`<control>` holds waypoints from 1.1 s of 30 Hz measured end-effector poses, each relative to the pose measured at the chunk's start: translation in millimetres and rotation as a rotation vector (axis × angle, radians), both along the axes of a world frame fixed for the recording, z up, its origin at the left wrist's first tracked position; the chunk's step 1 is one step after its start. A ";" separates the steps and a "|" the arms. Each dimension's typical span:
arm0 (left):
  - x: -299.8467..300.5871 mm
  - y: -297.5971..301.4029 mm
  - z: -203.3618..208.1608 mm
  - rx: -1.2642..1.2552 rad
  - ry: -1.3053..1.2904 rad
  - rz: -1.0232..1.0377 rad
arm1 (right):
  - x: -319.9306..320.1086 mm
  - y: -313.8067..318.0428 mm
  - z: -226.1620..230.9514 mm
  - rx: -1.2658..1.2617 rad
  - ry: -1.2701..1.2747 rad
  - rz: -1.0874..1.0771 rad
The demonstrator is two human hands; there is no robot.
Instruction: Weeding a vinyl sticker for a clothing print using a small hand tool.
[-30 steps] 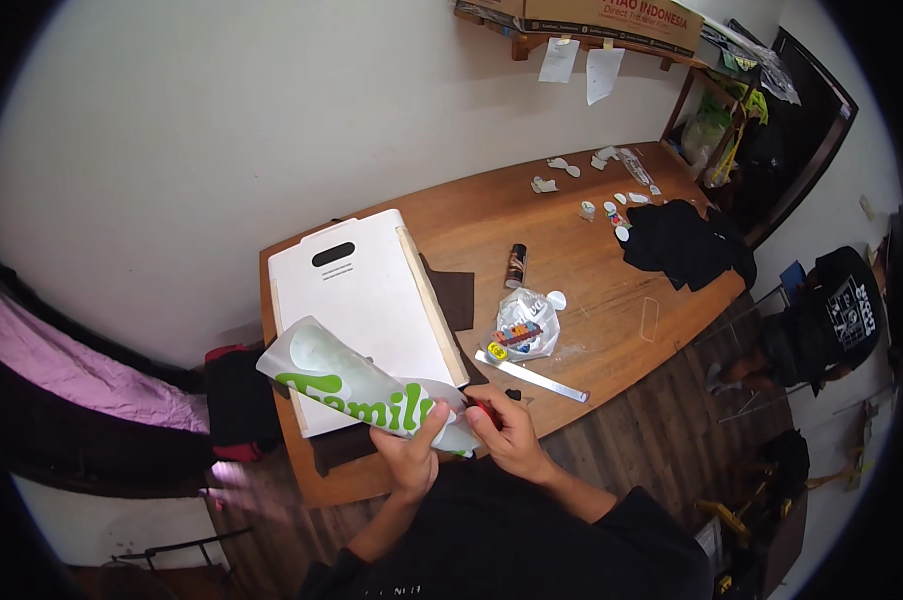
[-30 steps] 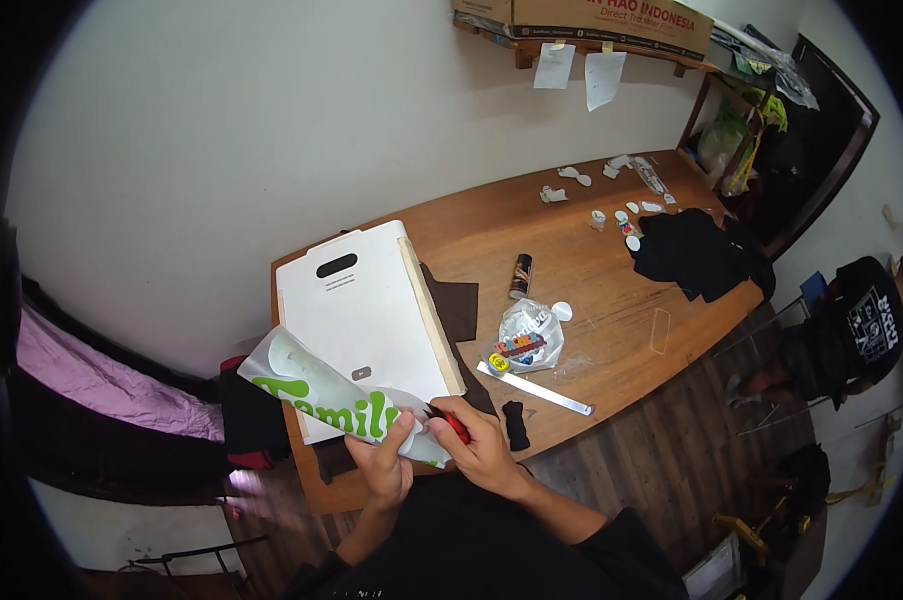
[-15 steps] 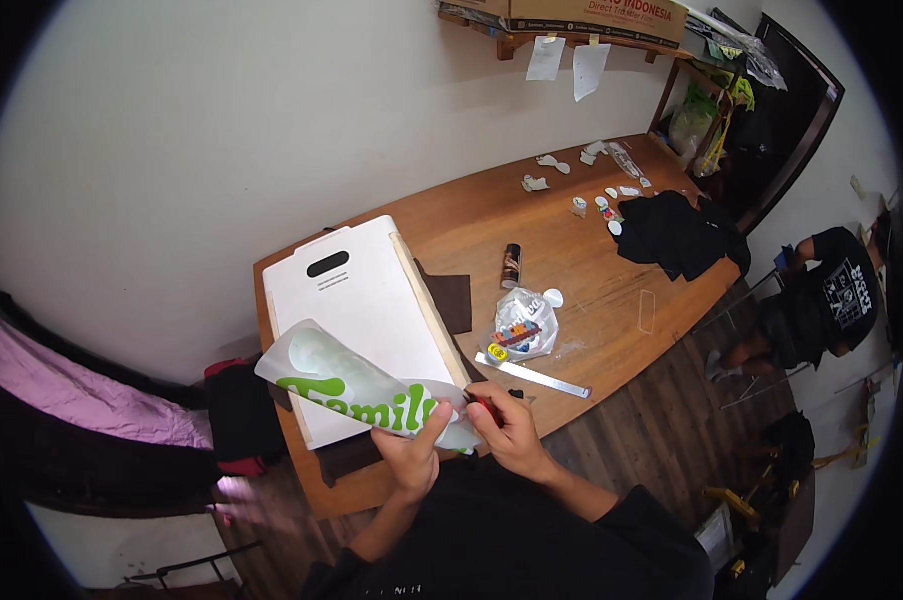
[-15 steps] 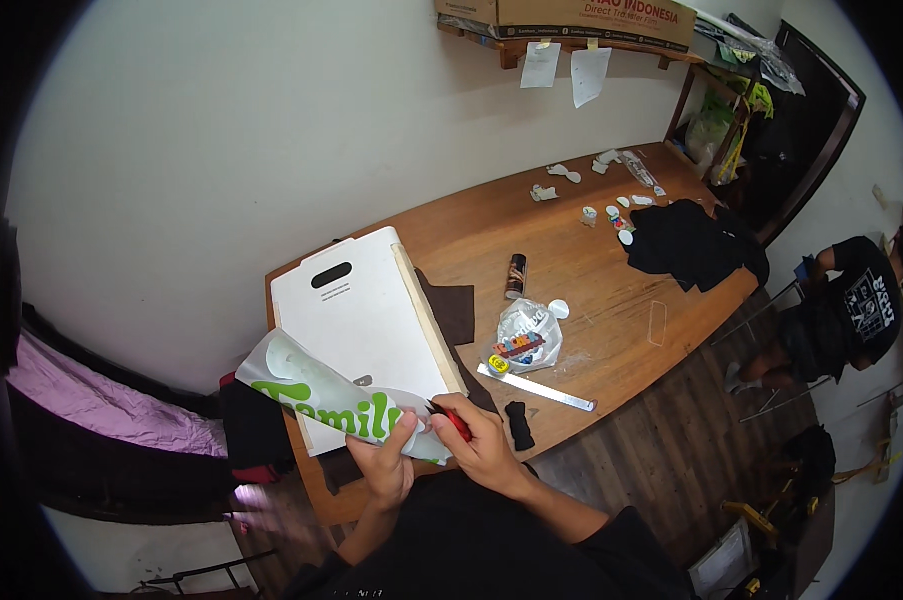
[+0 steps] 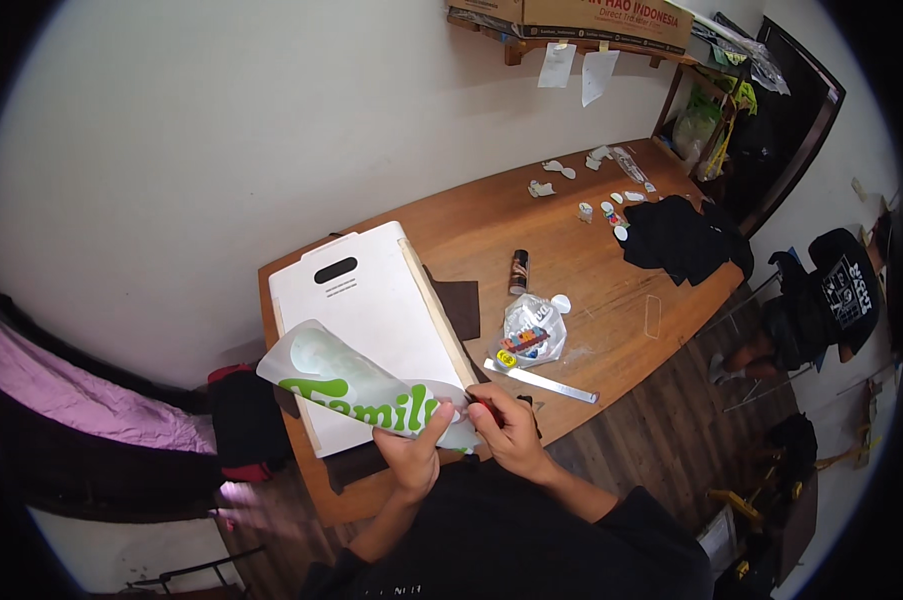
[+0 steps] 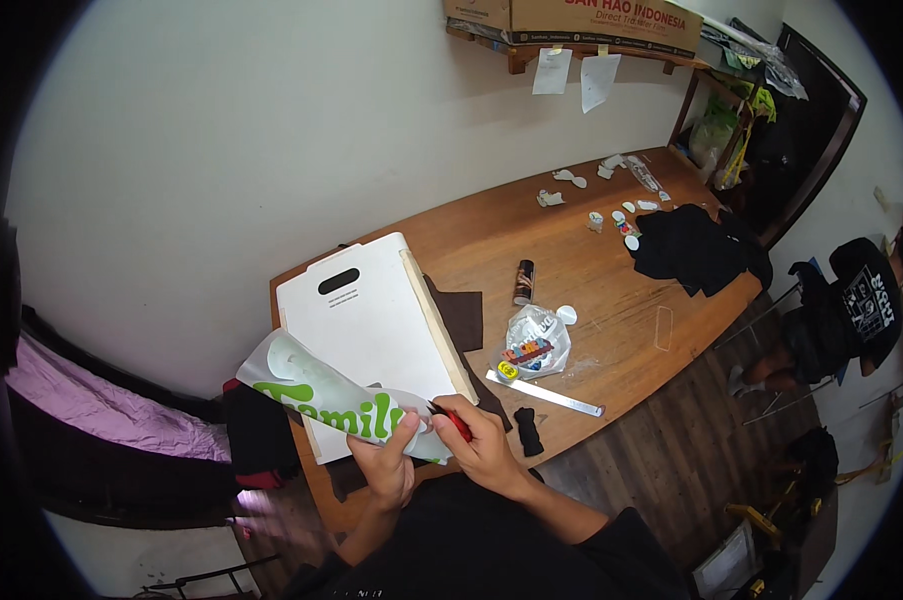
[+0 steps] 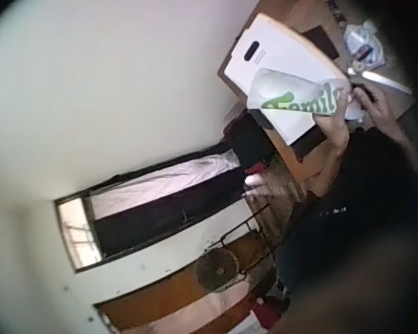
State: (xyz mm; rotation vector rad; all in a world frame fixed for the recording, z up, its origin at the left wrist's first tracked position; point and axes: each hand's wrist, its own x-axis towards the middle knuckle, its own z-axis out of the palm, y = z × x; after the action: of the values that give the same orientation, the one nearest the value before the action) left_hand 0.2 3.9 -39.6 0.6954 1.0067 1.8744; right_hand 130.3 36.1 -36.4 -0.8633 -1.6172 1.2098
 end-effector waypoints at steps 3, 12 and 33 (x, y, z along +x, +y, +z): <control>-0.7 0.6 1.5 0.004 -0.004 0.009 | -2.3 -0.2 -0.4 -0.028 0.013 0.006; -0.9 3.9 1.4 0.012 -0.042 0.051 | -4.5 3.6 -3.3 -0.043 0.011 0.005; -1.8 6.8 -9.2 0.040 0.011 -0.005 | 8.1 26.1 4.2 0.046 -0.085 0.115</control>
State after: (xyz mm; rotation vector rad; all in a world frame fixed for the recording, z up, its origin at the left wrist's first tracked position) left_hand -1.6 10.6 -48.8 0.7319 0.9764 1.8924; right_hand 138.3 62.3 -32.2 -0.8115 -1.7773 1.2242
